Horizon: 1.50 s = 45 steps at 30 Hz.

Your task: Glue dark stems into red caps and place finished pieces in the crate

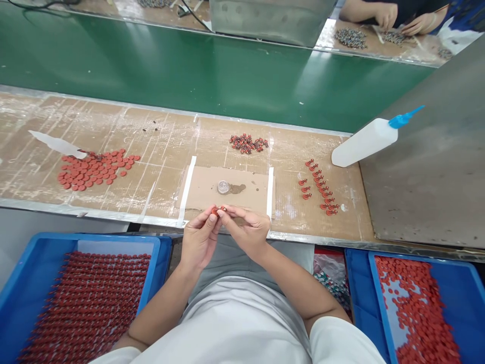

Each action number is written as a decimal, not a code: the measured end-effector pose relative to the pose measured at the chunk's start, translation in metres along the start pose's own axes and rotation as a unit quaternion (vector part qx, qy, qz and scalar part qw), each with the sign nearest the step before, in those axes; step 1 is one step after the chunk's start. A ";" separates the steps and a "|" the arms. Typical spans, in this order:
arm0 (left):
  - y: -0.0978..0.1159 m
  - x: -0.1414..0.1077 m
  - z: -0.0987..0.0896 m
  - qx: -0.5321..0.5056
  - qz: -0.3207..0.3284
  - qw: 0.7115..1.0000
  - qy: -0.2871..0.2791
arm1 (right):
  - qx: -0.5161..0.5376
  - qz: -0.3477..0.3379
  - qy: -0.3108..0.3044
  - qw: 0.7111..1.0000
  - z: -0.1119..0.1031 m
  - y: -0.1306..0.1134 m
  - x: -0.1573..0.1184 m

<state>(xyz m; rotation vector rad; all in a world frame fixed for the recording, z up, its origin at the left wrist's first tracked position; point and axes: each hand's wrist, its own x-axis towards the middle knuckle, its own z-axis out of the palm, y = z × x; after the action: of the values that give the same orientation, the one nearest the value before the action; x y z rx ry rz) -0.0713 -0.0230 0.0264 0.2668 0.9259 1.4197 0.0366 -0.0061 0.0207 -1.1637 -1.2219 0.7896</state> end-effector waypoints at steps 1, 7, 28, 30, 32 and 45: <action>0.000 0.000 0.000 -0.002 -0.003 1.000 0.002 | 0.003 0.006 0.002 1.000 0.000 0.000 0.000; 0.000 0.001 0.001 -0.009 -0.009 1.000 0.004 | 0.010 0.009 0.005 1.000 0.001 -0.001 0.000; -0.001 0.003 0.002 0.016 0.013 1.000 0.009 | -0.037 -0.054 -0.040 0.997 -0.009 -0.007 0.012; -0.002 0.003 0.002 0.009 0.010 1.000 0.013 | -0.036 -0.057 -0.039 0.997 -0.008 -0.006 0.011; -0.003 0.002 0.002 -0.002 0.006 1.000 0.018 | -0.044 -0.061 -0.036 0.997 -0.008 -0.005 0.011; -0.007 -0.001 0.008 -0.006 -0.003 1.000 0.001 | -0.065 -0.067 0.004 0.996 -0.011 -0.004 0.011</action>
<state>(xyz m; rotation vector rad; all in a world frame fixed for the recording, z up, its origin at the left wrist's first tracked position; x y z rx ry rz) -0.0603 -0.0222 0.0273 0.2536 0.9194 1.4187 0.0494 0.0003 0.0280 -1.1751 -1.3452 0.6121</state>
